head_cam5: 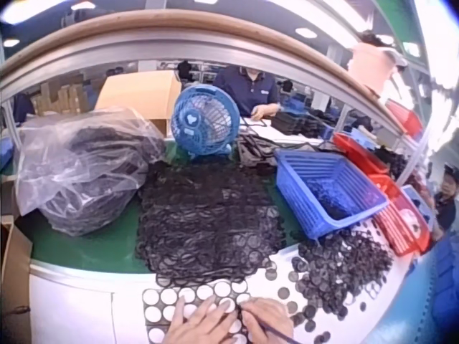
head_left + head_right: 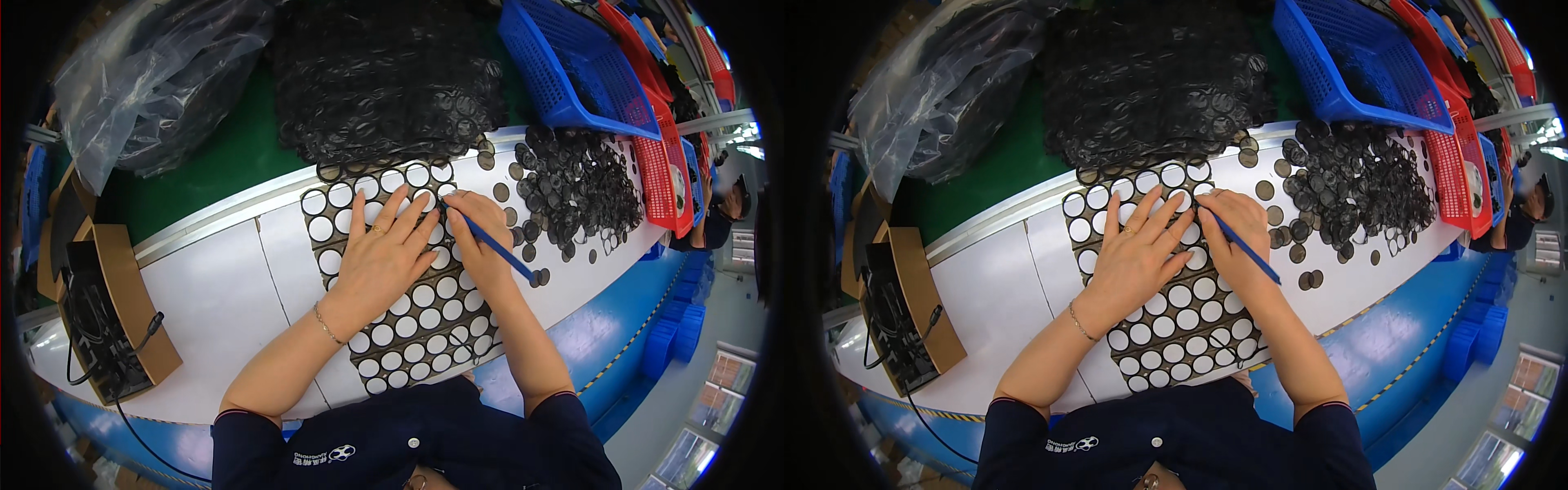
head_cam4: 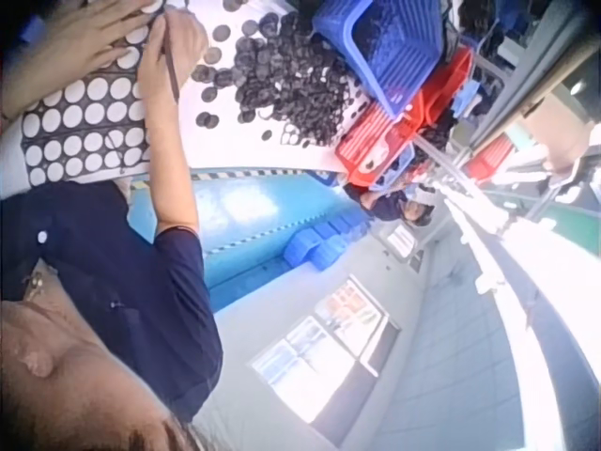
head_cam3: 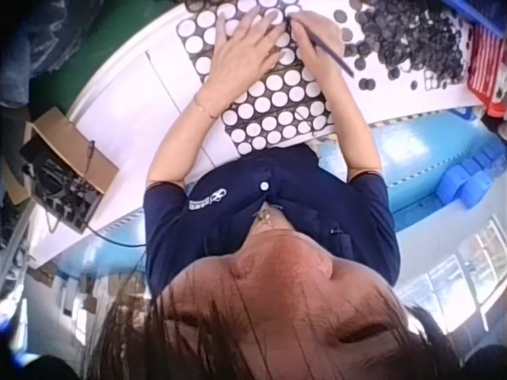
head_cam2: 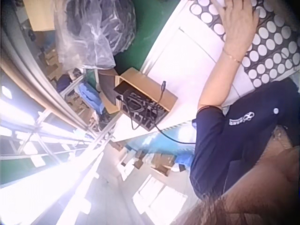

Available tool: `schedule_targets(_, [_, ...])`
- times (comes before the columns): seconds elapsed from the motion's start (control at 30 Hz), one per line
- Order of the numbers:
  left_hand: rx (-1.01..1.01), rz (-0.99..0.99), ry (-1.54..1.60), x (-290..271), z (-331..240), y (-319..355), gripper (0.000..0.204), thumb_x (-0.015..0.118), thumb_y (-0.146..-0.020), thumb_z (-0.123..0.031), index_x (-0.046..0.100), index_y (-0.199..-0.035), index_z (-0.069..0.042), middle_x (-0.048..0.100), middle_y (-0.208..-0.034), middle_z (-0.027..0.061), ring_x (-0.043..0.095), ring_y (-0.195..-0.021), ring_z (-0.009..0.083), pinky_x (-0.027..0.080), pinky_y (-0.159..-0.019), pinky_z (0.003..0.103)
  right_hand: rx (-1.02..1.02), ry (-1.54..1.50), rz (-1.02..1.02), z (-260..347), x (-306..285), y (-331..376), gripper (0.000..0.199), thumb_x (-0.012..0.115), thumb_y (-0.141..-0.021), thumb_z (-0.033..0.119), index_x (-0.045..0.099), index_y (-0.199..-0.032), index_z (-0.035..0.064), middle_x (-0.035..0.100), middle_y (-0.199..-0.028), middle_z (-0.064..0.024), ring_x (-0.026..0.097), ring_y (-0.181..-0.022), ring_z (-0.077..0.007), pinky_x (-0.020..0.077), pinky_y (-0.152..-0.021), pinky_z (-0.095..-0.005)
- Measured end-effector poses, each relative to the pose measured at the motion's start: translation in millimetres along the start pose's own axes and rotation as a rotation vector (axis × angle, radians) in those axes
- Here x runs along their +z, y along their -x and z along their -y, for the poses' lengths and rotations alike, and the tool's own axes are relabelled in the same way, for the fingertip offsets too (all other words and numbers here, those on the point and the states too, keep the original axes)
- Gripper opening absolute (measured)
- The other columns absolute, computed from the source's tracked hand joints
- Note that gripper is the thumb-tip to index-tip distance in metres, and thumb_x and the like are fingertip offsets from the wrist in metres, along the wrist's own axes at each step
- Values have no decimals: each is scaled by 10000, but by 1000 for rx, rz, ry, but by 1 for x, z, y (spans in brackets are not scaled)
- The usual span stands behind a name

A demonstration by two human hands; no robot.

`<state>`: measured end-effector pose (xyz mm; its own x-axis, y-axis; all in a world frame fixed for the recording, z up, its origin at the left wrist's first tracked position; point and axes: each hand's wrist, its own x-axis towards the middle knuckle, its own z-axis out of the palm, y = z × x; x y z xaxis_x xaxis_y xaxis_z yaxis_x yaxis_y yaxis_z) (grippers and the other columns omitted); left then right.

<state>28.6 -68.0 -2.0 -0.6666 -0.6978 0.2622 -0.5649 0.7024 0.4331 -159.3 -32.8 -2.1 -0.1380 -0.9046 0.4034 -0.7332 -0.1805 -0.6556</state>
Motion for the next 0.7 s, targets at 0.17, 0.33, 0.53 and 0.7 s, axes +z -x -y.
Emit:
schedule_targets(0.17, [-5, 6, 10, -1, -1, 0, 510, 715, -932, -342, 628, -1381, -117, 528, -1510, 67, 388, -1475, 289, 162, -1216, 653, 59, -41, -5, -1, 1, 2, 185, 722, -936, 99, 753, -1109, 42, 746, -1094, -114, 661, -1109, -291, 465, -1001, -401])
schedule_targets(0.33, [-6, -3, 10, 0, -1, -1, 513, 719, -928, -342, 630, -1380, -117, 529, -1509, 67, 391, -1473, 288, 167, -1216, 650, 54, -60, 1, -1, 0, 0, 171, 713, -939, 91, 757, -1094, 32, 747, -1088, -124, 663, -1100, -295, 469, -992, -398])
schedule_targets(0.53, [2, -7, -4, 0, -1, 0, 517, 718, -928, -344, 628, -1384, -119, 532, -1510, 59, 399, -1466, 288, 187, -1204, 657, 88, -187, 27, -5, 0, -1, 158, 697, -941, 73, 754, -1078, 20, 750, -1062, -130, 672, -1082, -294, 476, -969, -389])
schedule_targets(0.7, [8, -9, -11, 1, 0, 0, 525, 718, -928, -343, 622, -1393, -120, 529, -1515, 57, 401, -1464, 292, 192, -1201, 657, 21, -82, 1, -1, -1, -2, 152, 703, -933, 71, 750, -1068, 18, 750, -1046, -128, 678, -1062, -302, 479, -957, -394])
